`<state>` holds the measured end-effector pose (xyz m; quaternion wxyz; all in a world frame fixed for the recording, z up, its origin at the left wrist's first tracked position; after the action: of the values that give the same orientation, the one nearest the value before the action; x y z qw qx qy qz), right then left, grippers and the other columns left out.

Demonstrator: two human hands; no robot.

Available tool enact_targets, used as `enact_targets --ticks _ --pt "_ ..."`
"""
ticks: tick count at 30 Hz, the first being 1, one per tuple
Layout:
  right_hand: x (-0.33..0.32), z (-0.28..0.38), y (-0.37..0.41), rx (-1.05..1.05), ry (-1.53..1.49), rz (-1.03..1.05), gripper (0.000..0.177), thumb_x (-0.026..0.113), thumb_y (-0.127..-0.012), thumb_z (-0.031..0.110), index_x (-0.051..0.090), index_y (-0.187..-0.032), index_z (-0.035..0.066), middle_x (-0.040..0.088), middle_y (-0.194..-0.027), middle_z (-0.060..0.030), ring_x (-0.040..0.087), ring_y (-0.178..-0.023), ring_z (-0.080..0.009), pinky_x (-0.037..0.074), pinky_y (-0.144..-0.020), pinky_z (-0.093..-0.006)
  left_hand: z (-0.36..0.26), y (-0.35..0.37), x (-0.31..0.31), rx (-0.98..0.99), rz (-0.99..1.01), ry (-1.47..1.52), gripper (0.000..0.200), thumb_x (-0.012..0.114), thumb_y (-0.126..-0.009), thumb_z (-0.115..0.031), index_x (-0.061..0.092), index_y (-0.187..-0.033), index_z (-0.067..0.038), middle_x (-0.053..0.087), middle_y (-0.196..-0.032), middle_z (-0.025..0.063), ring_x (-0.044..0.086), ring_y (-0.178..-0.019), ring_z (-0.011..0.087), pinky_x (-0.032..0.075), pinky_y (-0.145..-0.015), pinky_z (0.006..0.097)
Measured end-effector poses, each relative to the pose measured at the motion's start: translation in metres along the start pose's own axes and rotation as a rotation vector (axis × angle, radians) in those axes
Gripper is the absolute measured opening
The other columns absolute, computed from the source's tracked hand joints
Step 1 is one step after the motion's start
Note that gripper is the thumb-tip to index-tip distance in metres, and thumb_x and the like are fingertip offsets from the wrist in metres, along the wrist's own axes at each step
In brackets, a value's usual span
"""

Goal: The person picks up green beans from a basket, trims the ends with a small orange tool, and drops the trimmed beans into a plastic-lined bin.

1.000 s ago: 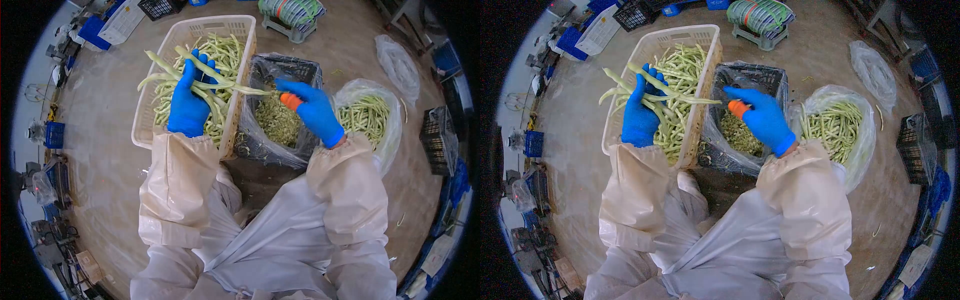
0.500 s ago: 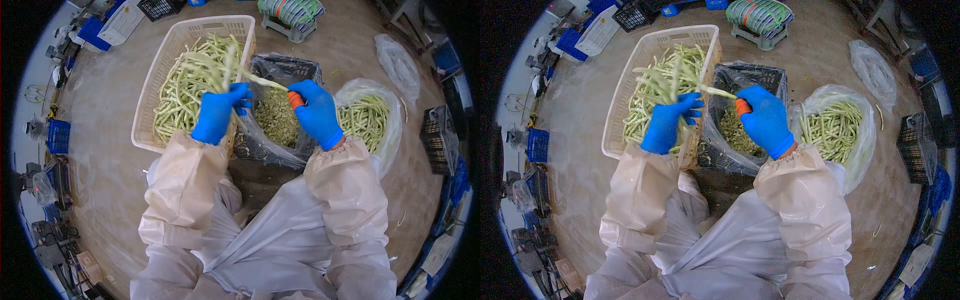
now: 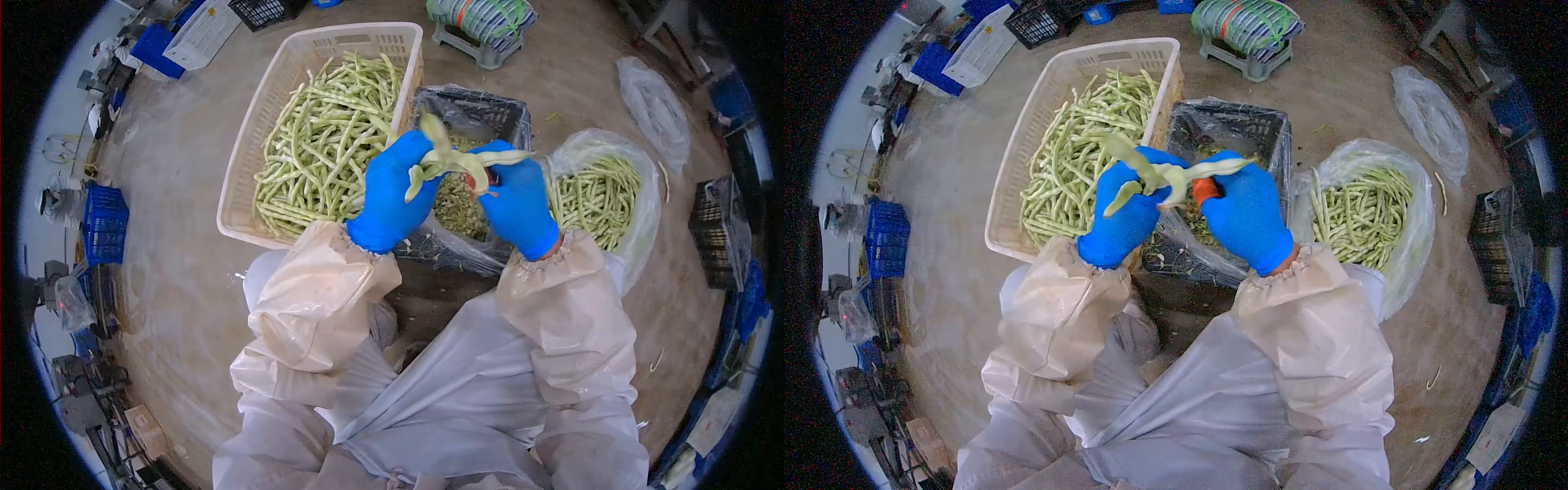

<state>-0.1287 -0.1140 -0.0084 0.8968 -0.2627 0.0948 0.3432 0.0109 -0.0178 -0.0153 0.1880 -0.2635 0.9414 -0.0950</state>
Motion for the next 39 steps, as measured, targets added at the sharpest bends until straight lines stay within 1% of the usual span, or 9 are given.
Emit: enact_targets --ticks 4,8,9,20,26,27,29,35,39 --pt "-0.006 0.01 -0.005 0.398 -0.35 0.021 0.014 0.059 -0.082 0.006 0.066 -0.094 0.001 0.064 -0.078 -0.0084 0.057 -0.064 -0.013 0.046 -0.057 -0.0274 -0.005 0.0 0.009 -0.097 -0.141 0.145 0.017 0.068 -0.078 -0.008 0.061 -0.093 -0.001 0.062 -0.079 0.006 0.057 -0.065 0.0157 0.046 -0.058 0.0288" --pt "-0.007 0.014 -0.009 0.394 -0.443 0.063 0.013 0.058 -0.083 0.007 0.065 -0.092 -0.001 0.063 -0.076 -0.0074 0.056 -0.063 -0.0109 0.046 -0.055 -0.0237 -0.016 -0.002 0.007 -0.328 -0.102 0.391 0.017 0.068 -0.08 -0.012 0.065 -0.093 -0.002 0.062 -0.08 0.0026 0.054 -0.062 0.0077 0.042 -0.053 0.0209" --pt "-0.005 0.009 -0.008 0.383 -0.414 0.053 0.013 0.059 -0.083 0.007 0.065 -0.091 -0.001 0.064 -0.076 -0.0075 0.056 -0.063 -0.0111 0.046 -0.055 -0.0244 -0.026 -0.004 0.004 -0.402 -0.157 0.381 0.018 0.066 -0.082 -0.014 0.064 -0.095 -0.001 0.062 -0.079 0.0024 0.053 -0.061 0.008 0.042 -0.055 0.0208" --pt "-0.054 -0.052 -0.021 0.263 0.256 -0.336 0.016 0.063 -0.078 0.016 0.067 -0.089 0.005 0.066 -0.077 -0.0129 0.062 -0.067 -0.0198 0.048 -0.062 -0.0308 0.008 -0.039 -0.099 -0.222 -0.425 0.941 0.029 0.059 -0.088 -0.016 0.056 -0.11 0.001 0.06 -0.095 0.0072 0.052 -0.067 0.0098 0.045 -0.06 0.0218" --pt "-0.065 -0.045 -0.022 0.297 0.388 -0.386 0.018 0.064 -0.077 0.016 0.068 -0.091 0.006 0.067 -0.084 -0.0138 0.064 -0.073 -0.025 0.048 -0.066 -0.0316 -0.015 -0.038 -0.122 -0.232 -0.545 0.923 0.035 0.06 -0.087 -0.015 0.053 -0.116 0.003 0.059 -0.092 0.0077 0.053 -0.069 0.0112 0.047 -0.061 0.023" --pt "-0.062 -0.044 -0.022 0.145 0.491 -0.347 0.018 0.064 -0.077 0.015 0.068 -0.093 0.007 0.066 -0.088 -0.0143 0.064 -0.077 -0.025 0.048 -0.068 -0.031 -0.015 -0.038 -0.12 -0.243 -0.553 0.917 0.034 0.06 -0.087 -0.015 0.054 -0.116 0.003 0.059 -0.09 0.0073 0.053 -0.068 0.0114 0.047 -0.062 0.023" --pt "-0.054 -0.045 -0.022 -0.166 0.687 -0.268 0.02 0.065 -0.076 0.015 0.068 -0.095 0.007 0.066 -0.095 -0.0152 0.063 -0.083 -0.0251 0.048 -0.073 -0.0297 -0.007 -0.036 -0.11 -0.244 -0.414 0.857 0.033 0.06 -0.086 -0.013 0.055 -0.114 0.003 0.06 -0.087 0.0069 0.055 -0.069 0.0122 0.047 -0.063 0.0233" --pt "-0.028 -0.006 -0.022 0.155 -0.032 -0.083 0.026 0.065 -0.081 0.011 0.065 -0.106 0.008 0.065 -0.102 -0.01 0.059 -0.089 -0.017 0.045 -0.08 -0.0274 -0.02 -0.019 -0.045 -0.406 -0.176 0.662 0.028 0.062 -0.083 -0.009 0.059 -0.109 0.002 0.061 -0.081 0.0051 0.057 -0.067 0.0123 0.047 -0.062 0.0234" --pt "-0.019 0.017 -0.021 0.152 -0.126 -0.007 0.023 0.066 -0.081 0.011 0.067 -0.103 0.006 0.065 -0.095 -0.007 0.058 -0.085 -0.0135 0.046 -0.077 -0.0276 -0.022 -0.01 -0.012 -0.454 0.002 0.548 0.03 0.063 -0.084 -0.012 0.06 -0.111 0.0 0.062 -0.082 0.0034 0.057 -0.066 0.0103 0.047 -0.059 0.0219"
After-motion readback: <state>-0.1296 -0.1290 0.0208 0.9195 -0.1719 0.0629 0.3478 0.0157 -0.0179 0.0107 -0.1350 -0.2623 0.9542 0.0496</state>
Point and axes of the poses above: each hand's wrist, its own y-axis away from the middle knuckle, its own x-axis out of the palm, z = x × y, the point moved 2 cm from there along -y, towards the middle knuckle
